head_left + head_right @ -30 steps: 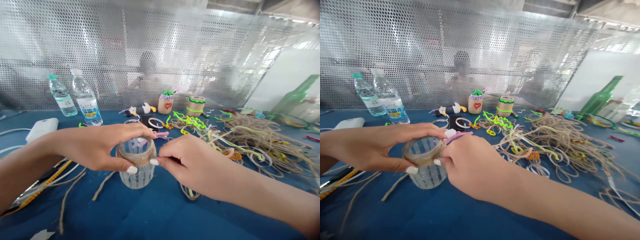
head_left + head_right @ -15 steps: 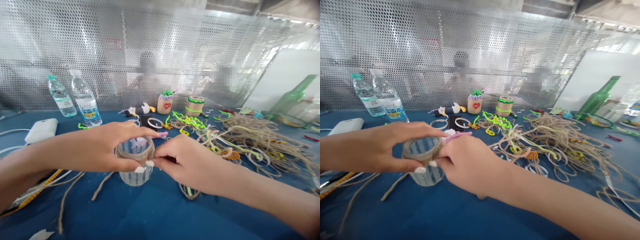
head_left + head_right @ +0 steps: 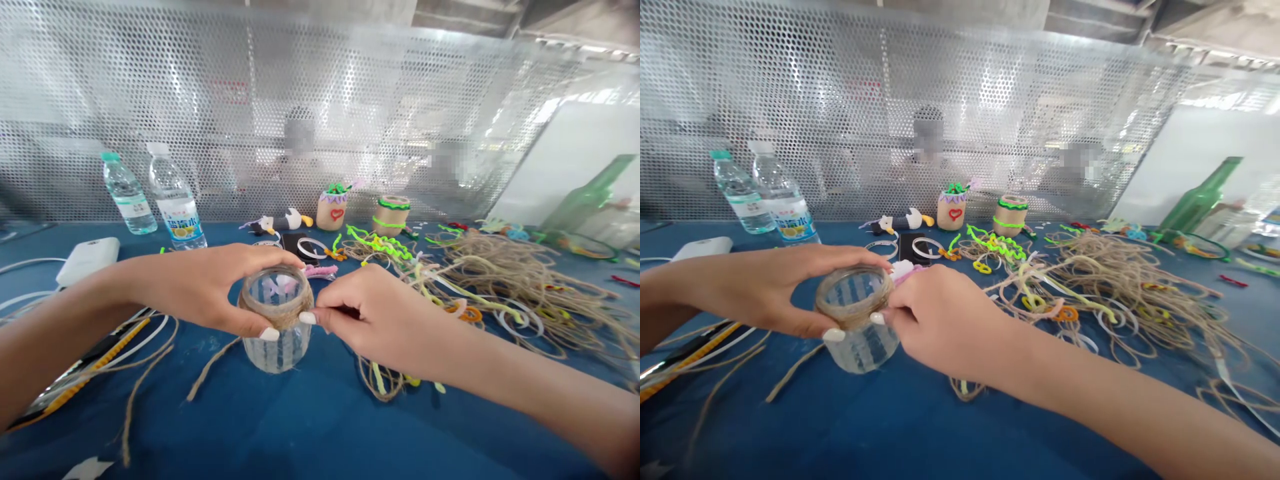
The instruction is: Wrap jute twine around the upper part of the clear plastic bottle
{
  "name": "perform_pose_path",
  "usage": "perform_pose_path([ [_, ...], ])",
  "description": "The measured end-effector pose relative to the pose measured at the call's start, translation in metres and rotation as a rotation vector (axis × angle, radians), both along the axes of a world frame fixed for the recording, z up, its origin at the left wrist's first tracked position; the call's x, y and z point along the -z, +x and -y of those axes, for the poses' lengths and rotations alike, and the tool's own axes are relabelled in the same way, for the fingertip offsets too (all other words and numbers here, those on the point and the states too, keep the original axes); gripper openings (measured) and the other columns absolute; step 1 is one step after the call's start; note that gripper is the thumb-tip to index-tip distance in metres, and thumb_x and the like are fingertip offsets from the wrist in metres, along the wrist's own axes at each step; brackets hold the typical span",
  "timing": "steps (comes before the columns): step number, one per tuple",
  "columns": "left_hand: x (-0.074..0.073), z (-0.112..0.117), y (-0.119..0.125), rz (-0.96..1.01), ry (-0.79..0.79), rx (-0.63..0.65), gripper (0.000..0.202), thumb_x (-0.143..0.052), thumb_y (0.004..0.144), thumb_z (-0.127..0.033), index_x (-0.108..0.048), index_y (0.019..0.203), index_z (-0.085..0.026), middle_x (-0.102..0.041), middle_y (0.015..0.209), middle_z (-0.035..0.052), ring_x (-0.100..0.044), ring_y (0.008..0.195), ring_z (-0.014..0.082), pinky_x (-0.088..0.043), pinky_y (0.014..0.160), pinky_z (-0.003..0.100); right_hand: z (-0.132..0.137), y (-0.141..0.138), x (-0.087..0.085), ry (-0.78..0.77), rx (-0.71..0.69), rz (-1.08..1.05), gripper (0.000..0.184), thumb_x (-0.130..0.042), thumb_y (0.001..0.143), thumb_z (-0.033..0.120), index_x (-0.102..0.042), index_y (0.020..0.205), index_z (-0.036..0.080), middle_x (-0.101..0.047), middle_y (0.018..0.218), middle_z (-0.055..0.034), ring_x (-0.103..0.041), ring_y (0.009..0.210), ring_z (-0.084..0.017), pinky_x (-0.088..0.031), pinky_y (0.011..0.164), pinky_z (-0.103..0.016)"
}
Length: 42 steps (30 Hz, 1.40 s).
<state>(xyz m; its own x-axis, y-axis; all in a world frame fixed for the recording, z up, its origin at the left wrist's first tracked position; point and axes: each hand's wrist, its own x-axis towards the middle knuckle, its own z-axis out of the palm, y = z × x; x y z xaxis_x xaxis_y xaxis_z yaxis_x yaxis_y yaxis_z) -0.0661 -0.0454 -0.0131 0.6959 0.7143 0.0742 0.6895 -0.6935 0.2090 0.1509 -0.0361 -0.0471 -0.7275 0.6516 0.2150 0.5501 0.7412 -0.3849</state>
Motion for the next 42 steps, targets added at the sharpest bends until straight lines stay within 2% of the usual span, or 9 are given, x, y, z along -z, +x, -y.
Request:
perform_pose_path([
  [4, 0.015, 0.001, 0.001, -0.041, 0.033, -0.045, 0.064, -0.06, 0.075, -0.047, -0.042, 0.133, -0.027, -0.05, 0.135, 0.0063, -0.051, 0.119, 0.0305, -0.049, 0.092, 0.035, -0.001, -0.002, 0.003, -0.002, 0.019, -0.009, 0.027, -0.049, 0.076, 0.011, -0.044, 0.05, 0.014, -0.03, 0.048, 0.0054, -0.026, 0.048, -0.006, -0.018, 0.048, -0.023],
  [9, 0.03, 0.003, 0.0, -0.005, 0.106, -0.163, 0.068, -0.054, 0.079, -0.06, -0.038, 0.137, -0.03, -0.043, 0.14, 0.0092, -0.049, 0.121, 0.0338, -0.046, 0.096, 0.042, 0.002, -0.007, 0.002, -0.024, 0.044, -0.021, 0.027, -0.05, 0.078, 0.012, -0.048, 0.052, 0.013, -0.032, 0.048, 0.0057, -0.027, 0.047, -0.005, -0.019, 0.048, -0.022],
  [11, 0.027, 0.002, -0.001, -0.012, 0.08, -0.144, 0.065, -0.053, 0.08, -0.059, -0.037, 0.138, -0.032, -0.046, 0.137, 0.0078, -0.049, 0.12, 0.0326, -0.046, 0.096, 0.041, 0.003, -0.008, 0.001, -0.032, 0.028, -0.03, 0.025, -0.05, 0.079, 0.012, -0.051, 0.054, 0.013, -0.034, 0.048, 0.0056, -0.028, 0.048, -0.006, -0.02, 0.049, -0.021],
  [14, 0.017, -0.001, -0.001, -0.003, 0.012, -0.026, 0.064, -0.058, 0.08, -0.053, -0.037, 0.137, -0.036, -0.048, 0.137, 0.0038, -0.048, 0.122, 0.0294, -0.043, 0.099, 0.037, 0.007, -0.007, 0.002, -0.032, 0.001, -0.024, 0.026, -0.051, 0.079, 0.011, -0.051, 0.053, 0.013, -0.036, 0.05, 0.0051, -0.029, 0.049, -0.006, -0.021, 0.049, -0.021],
  [18, 0.007, -0.004, 0.001, -0.018, -0.081, 0.091, 0.064, -0.06, 0.079, -0.044, -0.036, 0.138, -0.033, -0.046, 0.139, 0.0026, -0.048, 0.123, 0.0248, -0.041, 0.102, 0.031, 0.012, -0.004, 0.002, 0.02, -0.001, -0.014, 0.028, -0.052, 0.077, 0.01, -0.047, 0.05, 0.014, -0.033, 0.049, 0.0051, -0.026, 0.049, -0.006, -0.02, 0.05, -0.023],
  [24, 0.008, 0.0, 0.003, -0.033, -0.082, 0.081, 0.063, -0.059, 0.08, -0.036, -0.035, 0.138, -0.028, -0.044, 0.141, 0.0047, -0.047, 0.124, 0.0261, -0.042, 0.101, 0.032, 0.014, -0.004, 0.001, -0.018, 0.022, 0.022, 0.028, -0.05, 0.075, 0.01, -0.044, 0.048, 0.014, -0.029, 0.048, 0.0058, -0.026, 0.048, -0.006, -0.019, 0.048, -0.023],
  [30, 0.011, 0.001, 0.003, -0.02, -0.075, 0.069, 0.061, -0.053, 0.084, -0.051, -0.033, 0.139, -0.031, -0.045, 0.141, 0.004, -0.049, 0.122, 0.0242, -0.047, 0.094, 0.028, 0.012, -0.005, 0.003, -0.056, 0.021, -0.018, 0.026, -0.051, 0.075, 0.011, -0.047, 0.05, 0.014, -0.033, 0.049, 0.0055, -0.027, 0.048, -0.005, -0.02, 0.047, -0.021],
  [34, 0.014, 0.002, 0.004, -0.031, 0.003, -0.015, 0.066, -0.049, 0.086, -0.053, -0.025, 0.143, -0.03, -0.044, 0.142, 0.0055, -0.049, 0.122, 0.0276, -0.048, 0.093, 0.032, 0.01, -0.005, 0.001, -0.033, 0.046, -0.015, 0.026, -0.052, 0.076, 0.012, -0.047, 0.05, 0.013, -0.032, 0.049, 0.0058, -0.027, 0.048, -0.005, -0.02, 0.048, -0.021],
  [42, 0.011, 0.005, 0.001, -0.019, -0.042, -0.102, 0.07, -0.054, 0.078, -0.062, -0.036, 0.139, -0.034, -0.048, 0.133, 0.007, -0.056, 0.111, 0.0319, -0.052, 0.085, 0.035, 0.009, -0.003, -0.005, -0.042, 0.019, 0.026, 0.028, -0.054, 0.08, 0.017, -0.052, 0.053, 0.013, -0.034, 0.05, 0.0056, -0.026, 0.049, -0.005, -0.02, 0.049, -0.021],
])
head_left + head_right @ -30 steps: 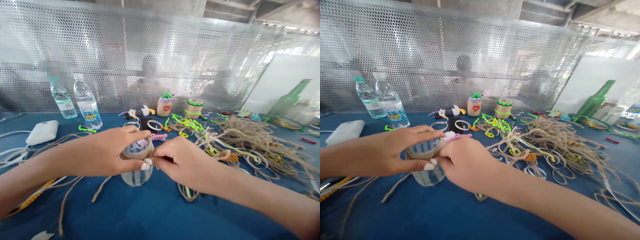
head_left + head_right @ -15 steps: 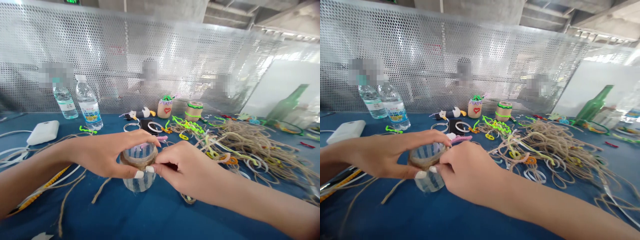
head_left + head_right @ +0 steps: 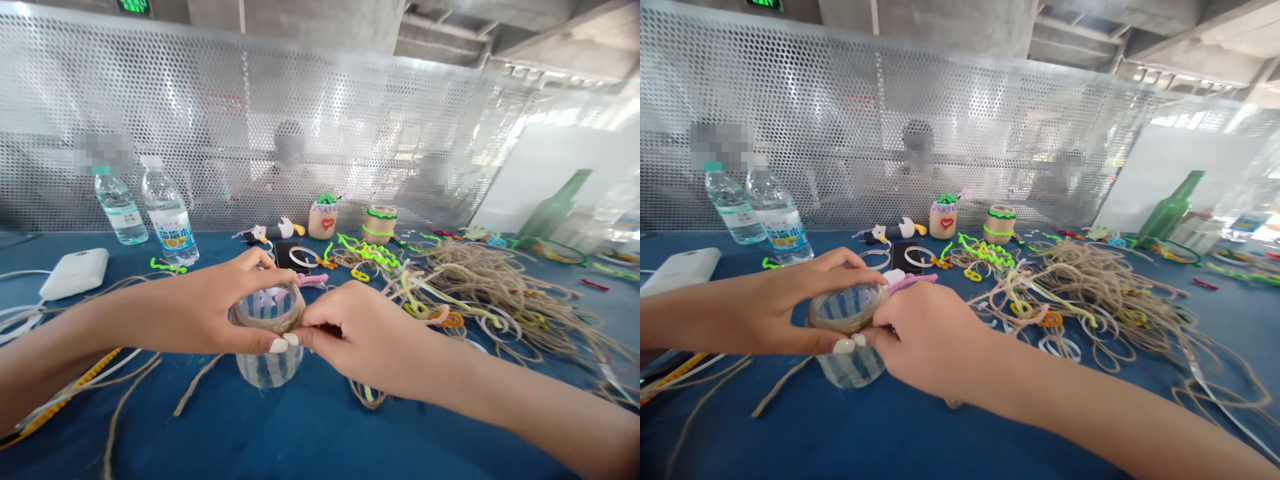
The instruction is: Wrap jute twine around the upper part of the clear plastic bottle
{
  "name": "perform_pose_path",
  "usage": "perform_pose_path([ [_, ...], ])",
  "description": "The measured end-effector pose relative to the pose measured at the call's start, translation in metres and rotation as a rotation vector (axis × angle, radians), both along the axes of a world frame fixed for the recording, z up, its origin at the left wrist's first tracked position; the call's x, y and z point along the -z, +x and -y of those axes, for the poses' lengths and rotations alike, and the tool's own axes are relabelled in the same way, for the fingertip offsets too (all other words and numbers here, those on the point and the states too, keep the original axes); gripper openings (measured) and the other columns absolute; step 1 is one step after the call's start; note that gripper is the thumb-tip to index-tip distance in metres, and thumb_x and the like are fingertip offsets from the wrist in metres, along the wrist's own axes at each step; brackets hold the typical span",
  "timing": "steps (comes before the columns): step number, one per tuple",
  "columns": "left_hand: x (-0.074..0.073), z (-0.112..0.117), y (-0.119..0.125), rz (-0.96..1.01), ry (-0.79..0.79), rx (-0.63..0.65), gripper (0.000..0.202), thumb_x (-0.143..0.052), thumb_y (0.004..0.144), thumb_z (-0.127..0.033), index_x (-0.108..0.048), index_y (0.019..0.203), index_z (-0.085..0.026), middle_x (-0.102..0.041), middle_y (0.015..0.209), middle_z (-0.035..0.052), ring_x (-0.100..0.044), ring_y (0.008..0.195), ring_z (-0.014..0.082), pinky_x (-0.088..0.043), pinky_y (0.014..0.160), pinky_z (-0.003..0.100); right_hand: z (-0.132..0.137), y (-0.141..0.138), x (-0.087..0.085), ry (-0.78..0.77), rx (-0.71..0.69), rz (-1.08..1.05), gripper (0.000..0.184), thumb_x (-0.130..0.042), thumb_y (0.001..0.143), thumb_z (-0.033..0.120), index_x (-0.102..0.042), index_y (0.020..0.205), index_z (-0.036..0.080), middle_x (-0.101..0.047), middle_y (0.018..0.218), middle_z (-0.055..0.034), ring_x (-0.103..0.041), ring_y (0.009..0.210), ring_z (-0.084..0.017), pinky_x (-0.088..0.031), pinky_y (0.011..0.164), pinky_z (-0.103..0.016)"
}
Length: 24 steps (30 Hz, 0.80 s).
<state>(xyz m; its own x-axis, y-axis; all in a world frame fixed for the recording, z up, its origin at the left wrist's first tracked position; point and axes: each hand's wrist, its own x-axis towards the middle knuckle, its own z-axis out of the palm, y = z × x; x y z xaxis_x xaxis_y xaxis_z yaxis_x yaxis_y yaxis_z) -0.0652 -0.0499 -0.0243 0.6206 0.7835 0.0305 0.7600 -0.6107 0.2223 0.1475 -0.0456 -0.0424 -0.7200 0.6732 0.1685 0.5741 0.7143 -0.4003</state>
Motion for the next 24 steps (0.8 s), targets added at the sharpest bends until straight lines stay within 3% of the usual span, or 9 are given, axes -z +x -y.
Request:
perform_pose_path([
  [5, -0.005, -0.001, -0.007, -0.066, 0.028, 0.073, 0.068, -0.055, 0.079, -0.059, -0.034, 0.139, -0.038, -0.042, 0.141, 0.0056, -0.047, 0.122, 0.0346, -0.049, 0.092, 0.041, 0.003, 0.004, -0.003, -0.027, -0.022, 0.01, 0.028, -0.052, 0.081, 0.016, -0.054, 0.053, 0.013, -0.036, 0.049, 0.0048, -0.029, 0.048, -0.006, -0.022, 0.05, -0.022],
  [10, -0.005, 0.0, -0.003, -0.026, 0.053, 0.137, 0.065, -0.06, 0.078, -0.051, -0.038, 0.137, -0.036, -0.047, 0.136, 0.005, -0.051, 0.118, 0.0298, -0.049, 0.091, 0.034, 0.001, 0.003, -0.003, -0.055, -0.016, -0.004, 0.027, -0.053, 0.079, 0.014, -0.055, 0.052, 0.013, -0.035, 0.049, 0.0052, -0.028, 0.047, -0.005, -0.022, 0.048, -0.021],
  [15, 0.004, 0.008, 0.009, 0.053, 0.1, 0.045, 0.053, -0.056, 0.082, -0.046, -0.047, 0.131, -0.031, -0.053, 0.124, 0.0058, -0.056, 0.107, 0.0262, -0.05, 0.084, 0.032, -0.001, 0.002, 0.0, -0.086, -0.017, -0.015, 0.028, -0.054, 0.079, 0.016, -0.055, 0.051, 0.013, -0.034, 0.048, 0.0058, -0.028, 0.045, -0.004, -0.021, 0.047, -0.02],
  [19, 0.01, 0.01, 0.007, 0.05, 0.083, -0.028, 0.058, -0.057, 0.082, -0.047, -0.04, 0.137, -0.034, -0.055, 0.12, 0.005, -0.059, 0.1, 0.0234, -0.049, 0.086, 0.032, 0.0, 0.002, -0.002, -0.075, -0.008, -0.03, 0.027, -0.055, 0.08, 0.016, -0.057, 0.053, 0.013, -0.034, 0.048, 0.0055, -0.028, 0.046, -0.005, -0.022, 0.048, -0.02],
  [24, 0.004, 0.01, -0.001, -0.016, 0.133, 0.038, 0.059, -0.059, 0.08, -0.048, -0.042, 0.136, -0.036, -0.051, 0.132, 0.0041, -0.054, 0.114, 0.0273, -0.048, 0.089, 0.034, 0.006, 0.004, -0.005, -0.027, -0.012, 0.004, 0.028, -0.054, 0.082, 0.017, -0.058, 0.054, 0.013, -0.036, 0.049, 0.0047, -0.028, 0.049, -0.005, -0.021, 0.049, -0.021],
])
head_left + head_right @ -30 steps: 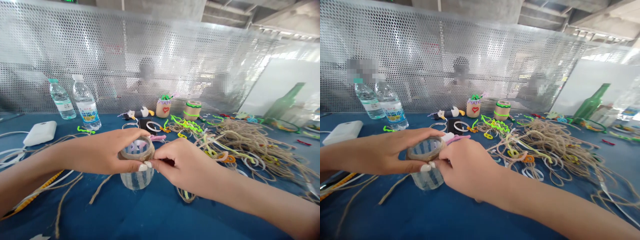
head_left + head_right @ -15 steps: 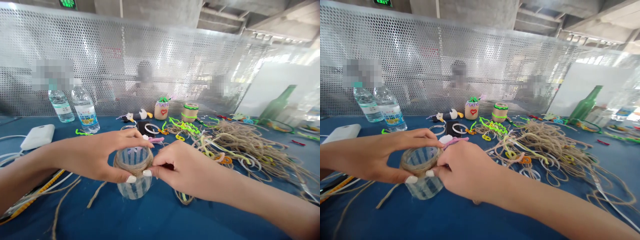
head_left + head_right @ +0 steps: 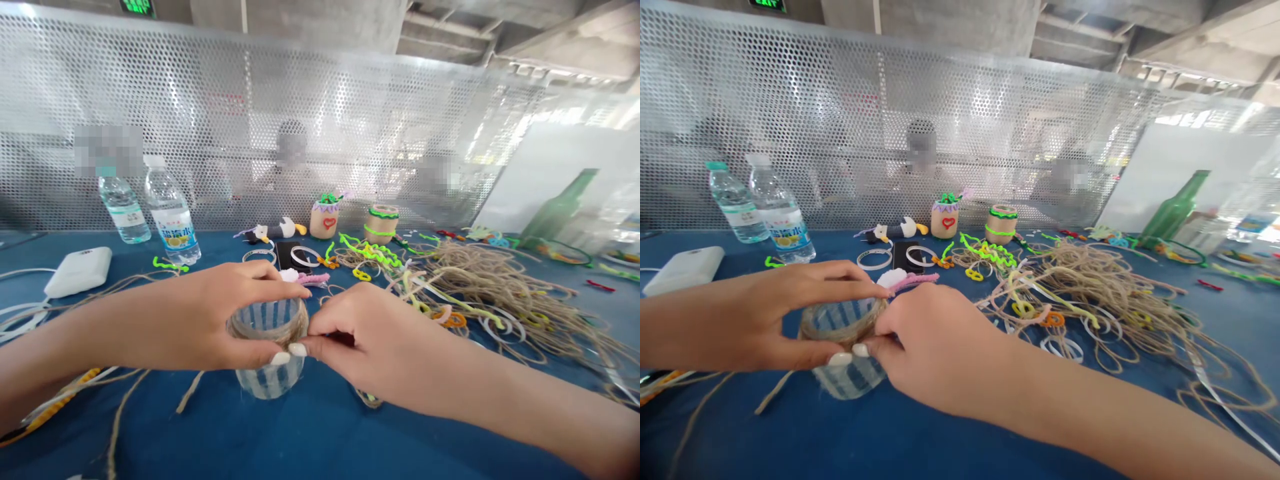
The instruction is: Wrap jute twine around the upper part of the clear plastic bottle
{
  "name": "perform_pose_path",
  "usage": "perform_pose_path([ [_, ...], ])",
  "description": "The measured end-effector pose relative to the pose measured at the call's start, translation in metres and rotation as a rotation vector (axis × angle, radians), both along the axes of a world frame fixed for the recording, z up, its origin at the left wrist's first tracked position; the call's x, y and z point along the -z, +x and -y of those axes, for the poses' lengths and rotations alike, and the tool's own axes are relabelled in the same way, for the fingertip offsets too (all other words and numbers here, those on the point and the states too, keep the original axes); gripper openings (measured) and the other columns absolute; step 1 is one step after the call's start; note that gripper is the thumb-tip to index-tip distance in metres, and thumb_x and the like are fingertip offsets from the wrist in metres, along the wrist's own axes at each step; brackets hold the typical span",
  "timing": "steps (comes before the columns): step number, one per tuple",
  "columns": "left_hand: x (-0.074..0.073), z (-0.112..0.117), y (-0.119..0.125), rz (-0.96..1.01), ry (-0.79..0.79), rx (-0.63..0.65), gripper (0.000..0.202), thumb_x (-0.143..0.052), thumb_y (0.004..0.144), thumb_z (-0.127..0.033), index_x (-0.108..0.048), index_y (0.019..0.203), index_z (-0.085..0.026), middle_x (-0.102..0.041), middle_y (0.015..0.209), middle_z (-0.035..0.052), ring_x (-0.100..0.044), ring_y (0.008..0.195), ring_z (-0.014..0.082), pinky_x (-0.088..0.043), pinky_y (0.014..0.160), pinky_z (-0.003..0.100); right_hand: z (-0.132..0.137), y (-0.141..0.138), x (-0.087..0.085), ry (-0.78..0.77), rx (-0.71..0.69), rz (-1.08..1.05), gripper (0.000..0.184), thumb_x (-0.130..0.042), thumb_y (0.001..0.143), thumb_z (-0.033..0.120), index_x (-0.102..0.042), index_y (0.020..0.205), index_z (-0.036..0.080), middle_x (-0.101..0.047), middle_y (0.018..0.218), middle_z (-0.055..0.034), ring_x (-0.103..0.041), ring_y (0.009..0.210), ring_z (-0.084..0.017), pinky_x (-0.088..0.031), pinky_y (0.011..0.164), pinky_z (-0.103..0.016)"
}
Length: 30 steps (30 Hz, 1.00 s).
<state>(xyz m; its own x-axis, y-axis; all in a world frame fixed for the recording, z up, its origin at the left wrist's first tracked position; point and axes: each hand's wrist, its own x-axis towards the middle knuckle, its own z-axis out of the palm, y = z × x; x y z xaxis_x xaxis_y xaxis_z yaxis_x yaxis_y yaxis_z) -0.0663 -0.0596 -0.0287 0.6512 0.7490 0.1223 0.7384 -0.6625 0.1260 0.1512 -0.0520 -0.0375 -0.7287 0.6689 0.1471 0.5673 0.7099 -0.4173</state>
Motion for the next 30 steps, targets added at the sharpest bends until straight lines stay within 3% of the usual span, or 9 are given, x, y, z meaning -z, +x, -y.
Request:
perform_pose_path([
  [6, -0.007, -0.004, -0.005, 0.014, 0.026, 0.157, 0.063, -0.057, 0.081, -0.04, -0.036, 0.139, -0.029, -0.051, 0.135, 0.0006, -0.055, 0.115, 0.0212, -0.048, 0.09, 0.026, 0.001, 0.0, 0.003, -0.003, 0.012, 0.005, 0.029, -0.054, 0.081, 0.018, -0.055, 0.053, 0.013, -0.035, 0.048, 0.0048, -0.028, 0.048, -0.005, -0.021, 0.048, -0.02],
  [9, -0.001, -0.003, -0.005, -0.036, 0.05, 0.117, 0.071, -0.058, 0.081, -0.046, -0.027, 0.143, -0.029, -0.045, 0.141, 0.0017, -0.051, 0.12, 0.0243, -0.048, 0.092, 0.028, -0.001, 0.0, 0.005, -0.032, -0.009, -0.017, 0.027, -0.053, 0.081, 0.017, -0.056, 0.054, 0.013, -0.038, 0.049, 0.0048, -0.031, 0.048, -0.005, -0.022, 0.048, -0.018],
  [13, 0.005, 0.0, -0.002, -0.09, 0.021, 0.03, 0.071, -0.054, 0.083, -0.053, -0.02, 0.144, -0.039, -0.033, 0.148, 0.0027, -0.046, 0.126, 0.0296, -0.048, 0.094, 0.035, -0.001, 0.0, 0.007, -0.043, 0.0, -0.015, 0.027, -0.053, 0.081, 0.018, -0.057, 0.055, 0.013, -0.041, 0.049, 0.0041, -0.032, 0.048, -0.005, -0.023, 0.048, -0.019],
  [17, 0.002, 0.0, 0.001, -0.018, -0.048, 0.031, 0.064, -0.056, 0.084, -0.044, -0.028, 0.142, -0.041, -0.041, 0.142, 0.0017, -0.052, 0.12, 0.0268, -0.049, 0.091, 0.031, -0.001, -0.001, 0.004, -0.04, 0.002, 0.011, 0.026, -0.054, 0.08, 0.016, -0.059, 0.055, 0.013, -0.038, 0.048, 0.0045, -0.029, 0.047, -0.005, -0.021, 0.047, -0.02],
  [23, -0.007, -0.002, 0.0, -0.036, -0.081, 0.064, 0.069, -0.061, 0.08, -0.037, -0.029, 0.142, -0.038, -0.041, 0.144, 0.0013, -0.047, 0.125, 0.028, -0.045, 0.097, 0.034, -0.004, 0.001, -0.001, -0.035, 0.039, 0.052, 0.028, -0.052, 0.079, 0.013, -0.055, 0.052, 0.013, -0.031, 0.047, 0.0057, -0.024, 0.045, -0.004, -0.02, 0.047, -0.02],
  [30, 0.0, -0.002, 0.002, 0.026, -0.065, 0.058, 0.064, -0.058, 0.083, -0.042, -0.032, 0.141, -0.037, -0.04, 0.144, 0.0018, -0.047, 0.125, 0.0269, -0.046, 0.095, 0.031, -0.006, 0.001, 0.001, -0.051, 0.03, 0.034, 0.026, -0.05, 0.078, 0.013, -0.056, 0.053, 0.013, -0.032, 0.048, 0.0057, -0.025, 0.045, -0.004, -0.02, 0.047, -0.02],
])
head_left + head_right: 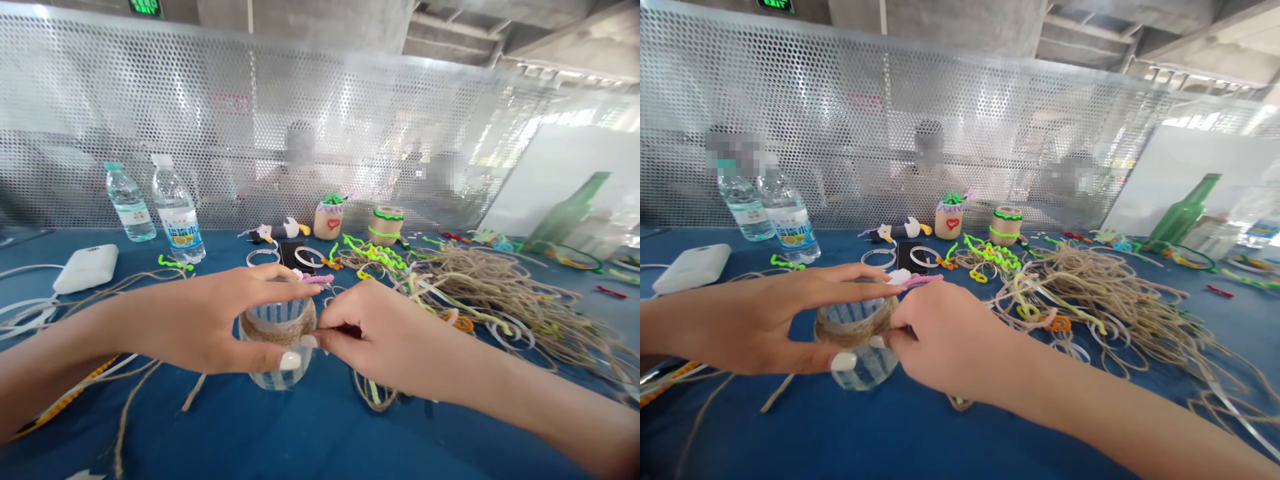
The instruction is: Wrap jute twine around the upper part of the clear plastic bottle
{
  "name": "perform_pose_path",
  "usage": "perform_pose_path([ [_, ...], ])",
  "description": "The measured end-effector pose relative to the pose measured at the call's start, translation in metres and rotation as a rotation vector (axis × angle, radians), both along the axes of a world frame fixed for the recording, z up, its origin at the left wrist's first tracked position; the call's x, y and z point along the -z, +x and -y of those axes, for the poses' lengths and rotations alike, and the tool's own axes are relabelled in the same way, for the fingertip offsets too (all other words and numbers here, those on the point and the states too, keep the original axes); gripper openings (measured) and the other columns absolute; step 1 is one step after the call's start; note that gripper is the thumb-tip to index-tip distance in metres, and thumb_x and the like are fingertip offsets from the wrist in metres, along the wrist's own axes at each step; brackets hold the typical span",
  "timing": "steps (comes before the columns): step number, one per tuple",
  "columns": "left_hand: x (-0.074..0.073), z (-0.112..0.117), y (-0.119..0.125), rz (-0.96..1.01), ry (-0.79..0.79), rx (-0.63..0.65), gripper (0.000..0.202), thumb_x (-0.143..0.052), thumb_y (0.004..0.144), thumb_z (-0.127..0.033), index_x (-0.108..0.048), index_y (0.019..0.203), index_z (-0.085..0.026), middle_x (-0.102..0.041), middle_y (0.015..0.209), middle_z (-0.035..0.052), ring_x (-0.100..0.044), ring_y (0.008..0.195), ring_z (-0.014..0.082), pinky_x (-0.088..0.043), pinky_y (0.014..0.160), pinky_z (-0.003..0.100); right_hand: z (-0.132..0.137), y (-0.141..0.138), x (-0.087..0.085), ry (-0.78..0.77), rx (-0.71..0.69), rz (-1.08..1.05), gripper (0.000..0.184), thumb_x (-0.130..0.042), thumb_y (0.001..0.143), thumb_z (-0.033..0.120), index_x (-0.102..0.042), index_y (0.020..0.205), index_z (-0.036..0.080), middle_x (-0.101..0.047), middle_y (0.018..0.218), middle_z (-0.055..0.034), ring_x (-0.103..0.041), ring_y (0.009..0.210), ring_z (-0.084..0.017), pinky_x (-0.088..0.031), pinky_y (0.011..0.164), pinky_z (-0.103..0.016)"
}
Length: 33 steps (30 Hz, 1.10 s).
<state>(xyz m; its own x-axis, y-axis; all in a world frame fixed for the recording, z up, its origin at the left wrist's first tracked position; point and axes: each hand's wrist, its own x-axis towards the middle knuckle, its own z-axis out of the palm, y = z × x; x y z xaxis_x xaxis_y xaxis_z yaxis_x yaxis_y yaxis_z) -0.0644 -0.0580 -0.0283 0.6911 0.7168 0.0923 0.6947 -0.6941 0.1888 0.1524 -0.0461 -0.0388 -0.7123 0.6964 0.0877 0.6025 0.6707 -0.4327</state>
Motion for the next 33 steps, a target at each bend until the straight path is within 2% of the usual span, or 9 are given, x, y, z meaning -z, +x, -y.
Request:
perform_pose_path([
  [4, 0.008, 0.002, 0.006, 0.062, 0.059, 0.002, 0.051, -0.053, 0.086, -0.041, -0.042, 0.135, -0.032, -0.046, 0.14, 0.0036, -0.048, 0.123, 0.0263, -0.045, 0.097, 0.033, 0.001, -0.001, 0.001, 0.018, -0.005, -0.019, 0.026, -0.052, 0.08, 0.015, -0.06, 0.055, 0.013, -0.033, 0.048, 0.0057, -0.024, 0.046, -0.005, -0.02, 0.048, -0.021],
  [8, 0.013, 0.003, 0.007, 0.069, 0.132, 0.048, 0.05, -0.053, 0.085, -0.034, -0.043, 0.134, -0.026, -0.047, 0.136, 0.0083, -0.049, 0.121, 0.0272, -0.044, 0.098, 0.034, 0.001, 0.0, -0.001, 0.047, -0.016, -0.024, 0.028, -0.051, 0.081, 0.014, -0.061, 0.055, 0.014, -0.032, 0.045, 0.0061, -0.025, 0.046, -0.006, -0.021, 0.05, -0.022],
  [11, 0.011, 0.001, 0.005, 0.079, 0.129, 0.117, 0.049, -0.052, 0.084, -0.028, -0.043, 0.132, -0.024, -0.05, 0.132, 0.0092, -0.051, 0.119, 0.0264, -0.044, 0.097, 0.034, 0.0, 0.003, -0.004, 0.07, -0.038, -0.016, 0.029, -0.05, 0.081, 0.013, -0.06, 0.054, 0.014, -0.031, 0.044, 0.0062, -0.025, 0.046, -0.006, -0.021, 0.05, -0.023],
  [15, 0.004, -0.004, 0.004, 0.072, 0.05, 0.168, 0.048, -0.053, 0.081, -0.023, -0.045, 0.128, -0.027, -0.052, 0.132, 0.005, -0.052, 0.118, 0.0232, -0.046, 0.095, 0.028, 0.0, 0.004, -0.008, 0.105, -0.052, 0.035, 0.03, -0.05, 0.08, 0.01, -0.058, 0.052, 0.014, -0.029, 0.043, 0.0064, -0.023, 0.046, -0.006, -0.021, 0.051, -0.024],
  [20, 0.011, -0.009, 0.004, 0.085, 0.045, 0.053, 0.063, -0.06, 0.08, -0.038, -0.034, 0.138, -0.027, -0.049, 0.135, 0.0065, -0.052, 0.118, 0.0258, -0.045, 0.097, 0.032, -0.001, 0.002, -0.007, 0.123, -0.026, 0.047, 0.027, -0.051, 0.079, 0.01, -0.058, 0.053, 0.013, -0.028, 0.043, 0.0065, -0.023, 0.046, -0.006, -0.021, 0.051, -0.024],
  [24, 0.019, -0.008, 0.004, 0.076, 0.11, -0.017, 0.061, -0.058, 0.083, -0.047, -0.038, 0.138, -0.031, -0.034, 0.145, 0.0075, -0.04, 0.129, 0.031, -0.041, 0.102, 0.039, -0.002, 0.001, -0.004, 0.119, -0.02, 0.042, 0.026, -0.053, 0.078, 0.01, -0.059, 0.053, 0.013, -0.029, 0.044, 0.0063, -0.023, 0.046, -0.006, -0.021, 0.05, -0.023],
  [26, 0.018, -0.007, 0.006, 0.076, 0.11, -0.023, 0.058, -0.056, 0.084, -0.045, -0.038, 0.138, -0.032, -0.035, 0.143, 0.0083, -0.044, 0.125, 0.0301, -0.044, 0.098, 0.037, -0.002, -0.001, -0.002, 0.1, -0.014, 0.028, 0.026, -0.053, 0.079, 0.011, -0.061, 0.054, 0.013, -0.031, 0.044, 0.0061, -0.025, 0.046, -0.006, -0.021, 0.05, -0.023],
  [29, 0.01, -0.005, 0.008, 0.063, 0.063, 0.006, 0.057, -0.055, 0.086, -0.04, -0.037, 0.139, -0.032, -0.045, 0.132, 0.0088, -0.053, 0.114, 0.0256, -0.048, 0.092, 0.032, -0.001, -0.003, 0.001, 0.077, -0.023, -0.008, 0.027, -0.053, 0.082, 0.014, -0.064, 0.058, 0.013, -0.034, 0.045, 0.0057, -0.027, 0.046, -0.006, -0.021, 0.05, -0.022],
  [33, 0.001, -0.007, 0.006, 0.056, 0.066, 0.069, 0.055, -0.06, 0.083, -0.034, -0.043, 0.136, -0.031, -0.049, 0.131, 0.0078, -0.052, 0.116, 0.0261, -0.044, 0.097, 0.035, 0.001, -0.004, -0.001, 0.082, -0.026, 0.011, 0.027, -0.052, 0.083, 0.014, -0.063, 0.059, 0.013, -0.036, 0.047, 0.0055, -0.027, 0.047, -0.006, -0.02, 0.05, -0.022],
])
